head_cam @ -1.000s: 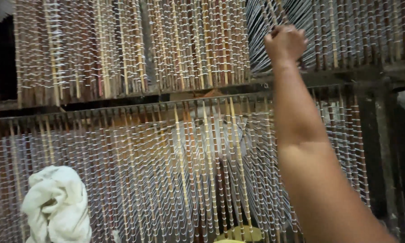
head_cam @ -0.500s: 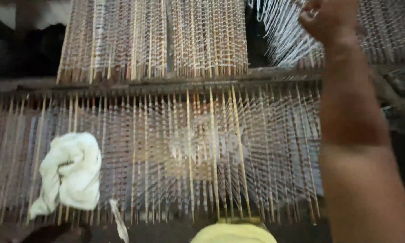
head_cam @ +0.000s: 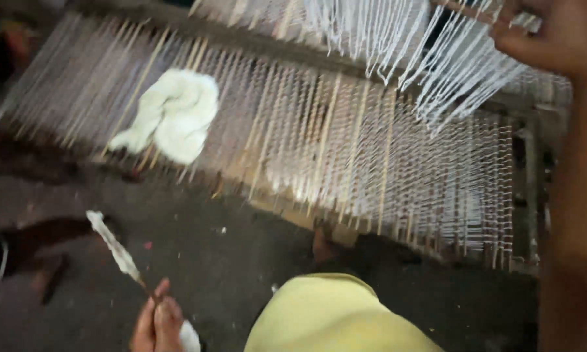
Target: Dipping frames of candle wicks into a vat of liquid wax and hanging them on a rack to dry and harden.
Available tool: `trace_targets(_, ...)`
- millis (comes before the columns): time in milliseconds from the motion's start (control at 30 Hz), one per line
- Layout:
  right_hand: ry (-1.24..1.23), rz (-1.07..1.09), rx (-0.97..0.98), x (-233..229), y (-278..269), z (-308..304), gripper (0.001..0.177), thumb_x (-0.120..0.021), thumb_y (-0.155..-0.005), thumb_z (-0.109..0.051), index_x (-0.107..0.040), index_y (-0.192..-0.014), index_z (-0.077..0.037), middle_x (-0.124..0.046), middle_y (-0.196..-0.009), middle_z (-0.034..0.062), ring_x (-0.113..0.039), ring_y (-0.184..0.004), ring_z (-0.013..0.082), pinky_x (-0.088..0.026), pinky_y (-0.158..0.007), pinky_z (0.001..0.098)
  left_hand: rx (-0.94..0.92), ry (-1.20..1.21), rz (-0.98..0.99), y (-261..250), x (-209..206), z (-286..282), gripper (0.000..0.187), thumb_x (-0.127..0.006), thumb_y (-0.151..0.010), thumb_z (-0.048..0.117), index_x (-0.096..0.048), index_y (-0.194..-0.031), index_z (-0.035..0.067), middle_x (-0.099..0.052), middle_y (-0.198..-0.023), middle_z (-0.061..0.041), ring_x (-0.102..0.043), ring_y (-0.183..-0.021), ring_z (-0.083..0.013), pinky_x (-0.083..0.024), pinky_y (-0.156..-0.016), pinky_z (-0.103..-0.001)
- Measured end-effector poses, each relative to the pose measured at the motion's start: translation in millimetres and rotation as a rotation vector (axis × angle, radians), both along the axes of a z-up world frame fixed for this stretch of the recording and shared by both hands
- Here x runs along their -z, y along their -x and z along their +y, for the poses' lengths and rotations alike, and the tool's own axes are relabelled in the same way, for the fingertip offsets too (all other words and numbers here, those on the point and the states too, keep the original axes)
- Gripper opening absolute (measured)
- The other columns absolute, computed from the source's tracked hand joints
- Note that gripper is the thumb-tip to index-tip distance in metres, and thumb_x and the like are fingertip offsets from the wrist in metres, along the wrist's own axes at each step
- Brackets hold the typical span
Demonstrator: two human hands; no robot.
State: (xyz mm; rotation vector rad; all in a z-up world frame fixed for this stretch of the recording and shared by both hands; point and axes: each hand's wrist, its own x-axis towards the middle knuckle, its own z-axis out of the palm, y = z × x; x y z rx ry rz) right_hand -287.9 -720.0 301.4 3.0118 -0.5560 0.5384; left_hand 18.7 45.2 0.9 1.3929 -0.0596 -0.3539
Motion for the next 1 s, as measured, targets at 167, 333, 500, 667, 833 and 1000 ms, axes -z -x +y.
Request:
trace_targets(167,-0.017,-0.007,-0.158,-25.6,-39.4,145.3,0.009,-0.081,-0.108,-0.010,-0.072,-0.109,-0.008,-0.069,-0.111,0.0119,-0.066,-0.110,0.0300,-0.045,-0.099,0.0415,0.047,-0.417,-0.405,48.6,-167.5,-17.4,0.017,-0.057,-0.102,0.009,-0.065,-0.097,-0.005,-0.070,-0.136,-0.015,-0.059,-0.097,-0.0089,-0.048,-0.080,-0.028)
trace_targets(333,0.119,0.099,-0.374,-37.9,-62.9,248.1,0.011,-0.076,-0.094,-0.036,-0.071,-0.097,-0.026,-0.071,-0.110,-0.0002,-0.066,-0.109,0.0260,-0.034,-0.110,0.0495,0.323,-0.485,-0.616,65.2,-237.2,-27.2,0.035,-0.052,-0.105,0.024,-0.071,-0.133,0.016,-0.035,-0.061,0.009,-0.029,-0.051,-0.0060,-0.028,-0.048,-0.028)
trace_targets(500,0.153,0.174,-0.576,-41.9,-89.5,334.8,0.011,-0.077,-0.084,-0.035,-0.072,-0.091,-0.028,-0.070,-0.098,-0.0008,-0.065,-0.100,0.0278,-0.044,-0.099,0.0485,0.313,-0.370,-0.777,87.8,-264.0,-44.4,0.024,-0.054,-0.102,0.006,-0.064,-0.122,0.000,-0.056,-0.101,-0.011,-0.056,-0.088,-0.0227,-0.046,-0.075,-0.038)
trace_targets(667,0.077,0.292,-0.663,-17.4,-114.4,379.1,0.016,-0.073,-0.079,-0.042,-0.072,-0.093,-0.033,-0.071,-0.115,-0.0042,-0.059,-0.116,0.0305,-0.048,-0.097,0.0504,0.359,-0.383,-0.713,107.7,-292.1,-54.3,0.054,-0.049,-0.096,-0.010,-0.048,-0.149,0.004,-0.056,-0.150,-0.017,-0.057,-0.139,-0.0330,-0.055,-0.116,-0.043)
trace_targets(833,-0.014,0.224,-0.879,5.2,-135.8,396.9,0.010,-0.075,-0.083,-0.029,-0.073,-0.092,-0.024,-0.069,-0.103,-0.0010,-0.059,-0.105,0.0277,-0.047,-0.089,0.0458,0.270,-0.727,-0.731,119.5,-273.1,-55.0,0.059,-0.052,-0.094,-0.002,-0.047,-0.152,0.008,-0.071,-0.134,-0.018,-0.076,-0.080,-0.0313,-0.057,-0.064,-0.045)
trace_targets(1000,-0.068,0.142,-1.048,16.3,-153.5,397.4,0.005,-0.074,-0.083,-0.022,-0.071,-0.087,-0.023,-0.064,-0.089,-0.0018,-0.058,-0.094,0.0267,-0.044,-0.084,0.0417,0.183,-0.793,-0.679,138.3,-264.6,-63.7,0.061,-0.053,-0.094,-0.002,-0.046,-0.153,0.010,-0.077,-0.119,-0.017,-0.071,-0.068,-0.0313,-0.053,-0.059,-0.043)
